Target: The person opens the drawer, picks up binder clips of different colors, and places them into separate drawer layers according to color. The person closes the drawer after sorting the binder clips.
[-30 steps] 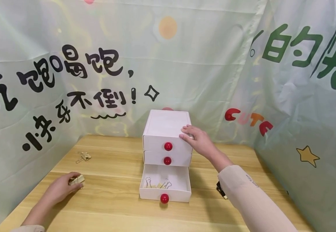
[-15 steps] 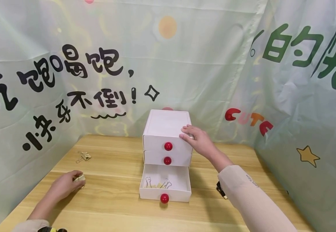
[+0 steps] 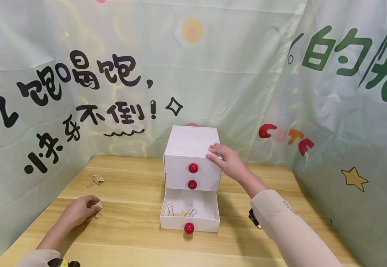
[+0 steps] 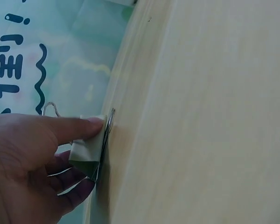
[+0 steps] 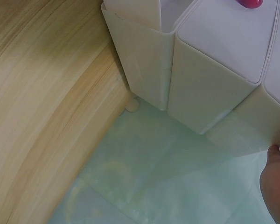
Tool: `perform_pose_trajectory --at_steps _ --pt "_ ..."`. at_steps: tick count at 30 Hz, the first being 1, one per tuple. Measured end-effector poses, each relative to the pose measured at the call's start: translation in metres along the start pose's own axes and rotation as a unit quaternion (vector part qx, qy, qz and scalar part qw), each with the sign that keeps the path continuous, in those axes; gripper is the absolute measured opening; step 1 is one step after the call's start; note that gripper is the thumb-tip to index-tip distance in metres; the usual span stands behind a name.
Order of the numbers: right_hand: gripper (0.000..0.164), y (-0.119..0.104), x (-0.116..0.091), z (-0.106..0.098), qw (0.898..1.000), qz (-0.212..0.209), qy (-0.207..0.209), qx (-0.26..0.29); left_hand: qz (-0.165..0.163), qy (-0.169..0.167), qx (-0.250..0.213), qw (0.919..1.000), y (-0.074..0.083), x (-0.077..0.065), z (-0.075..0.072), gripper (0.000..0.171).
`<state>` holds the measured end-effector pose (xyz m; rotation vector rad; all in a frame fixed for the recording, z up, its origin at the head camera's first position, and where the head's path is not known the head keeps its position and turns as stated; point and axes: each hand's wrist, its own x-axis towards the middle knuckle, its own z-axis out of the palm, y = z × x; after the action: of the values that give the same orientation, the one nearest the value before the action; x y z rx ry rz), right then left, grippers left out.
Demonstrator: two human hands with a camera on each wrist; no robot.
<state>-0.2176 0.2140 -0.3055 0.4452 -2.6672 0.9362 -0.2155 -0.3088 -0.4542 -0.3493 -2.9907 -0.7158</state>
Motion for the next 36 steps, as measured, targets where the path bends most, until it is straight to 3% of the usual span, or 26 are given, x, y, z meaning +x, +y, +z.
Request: perform_pose_trajectory --at_steps 10,18,30,36 --pt "0.051 0.000 0.001 0.000 1.000 0.001 0.001 0.004 -0.005 -0.006 -0.046 0.9989 0.012 0.000 -0.003 0.038" --pt "0.051 0.001 0.001 0.001 1.000 -0.002 0.002 0.005 0.037 0.025 -0.043 0.9981 0.029 -0.001 -0.005 0.035" --pt "0.050 0.000 0.000 0.000 1.000 -0.007 0.005 0.004 0.099 0.050 -0.062 0.9919 0.069 0.006 -0.005 0.032" --pt "0.050 0.001 0.000 0.001 1.000 -0.005 0.005 0.004 0.117 0.043 -0.067 0.9900 0.089 0.011 -0.003 0.032"
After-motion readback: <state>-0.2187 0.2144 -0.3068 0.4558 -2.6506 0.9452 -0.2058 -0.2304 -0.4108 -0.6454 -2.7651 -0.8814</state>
